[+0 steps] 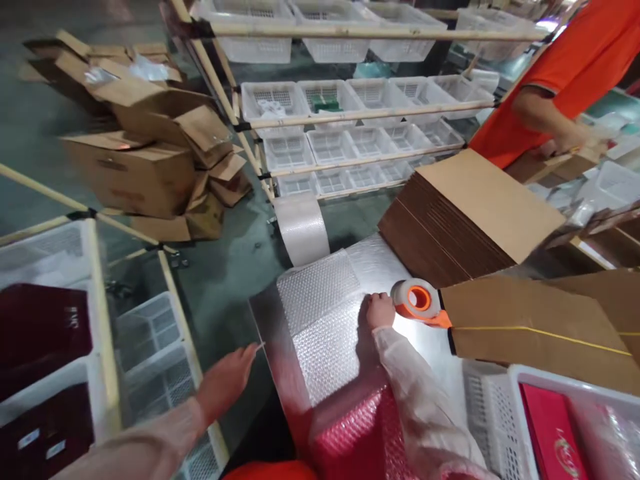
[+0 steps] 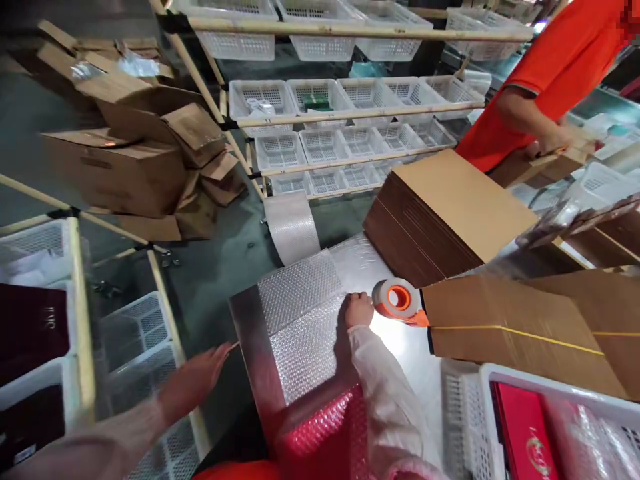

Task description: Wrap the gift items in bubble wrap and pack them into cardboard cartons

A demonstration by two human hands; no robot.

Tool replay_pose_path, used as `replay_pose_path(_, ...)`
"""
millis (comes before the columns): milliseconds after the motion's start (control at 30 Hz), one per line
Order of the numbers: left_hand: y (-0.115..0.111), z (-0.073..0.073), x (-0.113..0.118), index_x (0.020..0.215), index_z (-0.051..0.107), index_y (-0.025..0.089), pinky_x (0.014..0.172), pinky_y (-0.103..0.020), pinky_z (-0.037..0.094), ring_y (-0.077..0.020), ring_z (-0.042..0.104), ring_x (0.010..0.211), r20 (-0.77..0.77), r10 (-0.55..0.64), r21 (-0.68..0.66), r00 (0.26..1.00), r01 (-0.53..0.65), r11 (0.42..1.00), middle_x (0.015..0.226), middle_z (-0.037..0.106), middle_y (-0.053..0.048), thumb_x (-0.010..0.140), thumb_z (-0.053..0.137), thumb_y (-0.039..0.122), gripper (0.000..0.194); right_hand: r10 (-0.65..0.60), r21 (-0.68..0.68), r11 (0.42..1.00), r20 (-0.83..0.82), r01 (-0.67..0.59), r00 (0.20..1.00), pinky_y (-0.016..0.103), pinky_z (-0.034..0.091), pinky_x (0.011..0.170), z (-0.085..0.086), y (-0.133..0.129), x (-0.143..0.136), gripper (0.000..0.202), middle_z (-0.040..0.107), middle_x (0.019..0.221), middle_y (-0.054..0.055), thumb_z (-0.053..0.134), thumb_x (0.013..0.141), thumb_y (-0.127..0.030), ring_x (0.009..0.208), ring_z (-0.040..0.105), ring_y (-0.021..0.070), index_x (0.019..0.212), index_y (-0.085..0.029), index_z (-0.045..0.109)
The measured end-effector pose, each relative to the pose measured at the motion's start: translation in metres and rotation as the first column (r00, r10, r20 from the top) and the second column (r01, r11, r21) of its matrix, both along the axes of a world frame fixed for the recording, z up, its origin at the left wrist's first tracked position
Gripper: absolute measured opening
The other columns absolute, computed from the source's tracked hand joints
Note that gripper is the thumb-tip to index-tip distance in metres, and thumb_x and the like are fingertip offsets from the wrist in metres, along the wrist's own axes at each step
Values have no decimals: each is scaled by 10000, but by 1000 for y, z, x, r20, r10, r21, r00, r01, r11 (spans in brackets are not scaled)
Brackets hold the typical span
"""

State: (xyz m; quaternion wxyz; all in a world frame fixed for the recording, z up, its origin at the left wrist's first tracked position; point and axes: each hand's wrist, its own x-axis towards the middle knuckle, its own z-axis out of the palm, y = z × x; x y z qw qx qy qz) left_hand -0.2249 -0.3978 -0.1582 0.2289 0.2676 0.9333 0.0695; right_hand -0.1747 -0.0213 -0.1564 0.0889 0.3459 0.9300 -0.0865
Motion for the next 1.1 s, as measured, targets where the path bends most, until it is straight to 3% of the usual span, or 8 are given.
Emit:
replay_pose_path(67,56,0,-18,1403,529,248,991,-382,463,-253,616,1055,-192,-93,62,977,106,992,1132,687,-100,951,267,137,534,13,18,1000,7,-13,1000,382,443,870,1,-1,-1,356,620,1195,225,366,1001,-190,1132,569,313,1161,-81,664)
replay_pose_path(133,118,-2,-37,1428,501,192,973,-365,455,-263,568,1118,-229,-76,78,971,96,992,1216,637,-137,971,285,124,511,26,22,999,14,-26,1000,372,435,876,3,-2,-2,373,628,1189,213,347,994,-158,1126,575,299,1216,-85,639)
replay_pose_path(233,168,-8,-53,1396,518,114,983,-412,425,-300,539,1143,-230,-56,70,971,74,995,1193,629,-179,971,345,121,459,36,6,999,26,-36,999,365,433,873,7,-3,-3,425,632,1200,182,391,948,-112,1135,579,288,1331,-118,575)
replay_pose_path(467,151,-9,-56,1389,525,146,978,-405,410,-305,502,1213,-154,6,128,988,14,992,1271,606,-150,936,559,275,472,71,-109,992,38,-67,997,359,444,861,8,5,-10,648,637,1206,147,690,772,-299,1147,567,301,1383,-158,527)
replay_pose_path(633,151,-9,-60,1352,566,191,985,-455,387,-318,512,1195,-171,18,184,985,14,983,1266,614,-134,918,586,337,459,140,-227,965,22,-131,990,274,433,815,8,22,-17,217,678,1090,105,599,875,-271,1038,600,220,1026,-179,724)
replay_pose_path(833,166,7,-42,1422,494,143,1097,-434,333,-324,463,1303,-208,-64,337,976,133,932,1411,545,-171,877,634,532,684,248,-389,886,-57,-251,967,211,435,723,26,38,-11,106,702,855,12,604,848,-165,799,616,139,899,-172,696)
replay_pose_path(933,187,25,-29,1457,457,118,1099,-409,359,-330,498,1301,-3,-148,329,989,141,934,1399,574,-177,810,724,484,790,264,-437,853,-113,-287,958,209,445,706,40,39,-8,93,708,825,6,597,833,-127,757,616,131,867,-167,674)
replay_pose_path(1100,202,57,-3,1040,752,158,791,-263,512,-208,716,883,415,-279,249,866,187,950,936,774,-67,892,579,271,254,157,-384,892,-231,-238,960,294,491,840,78,45,39,175,696,1047,82,614,862,-229,925,636,185,1018,-157,652)
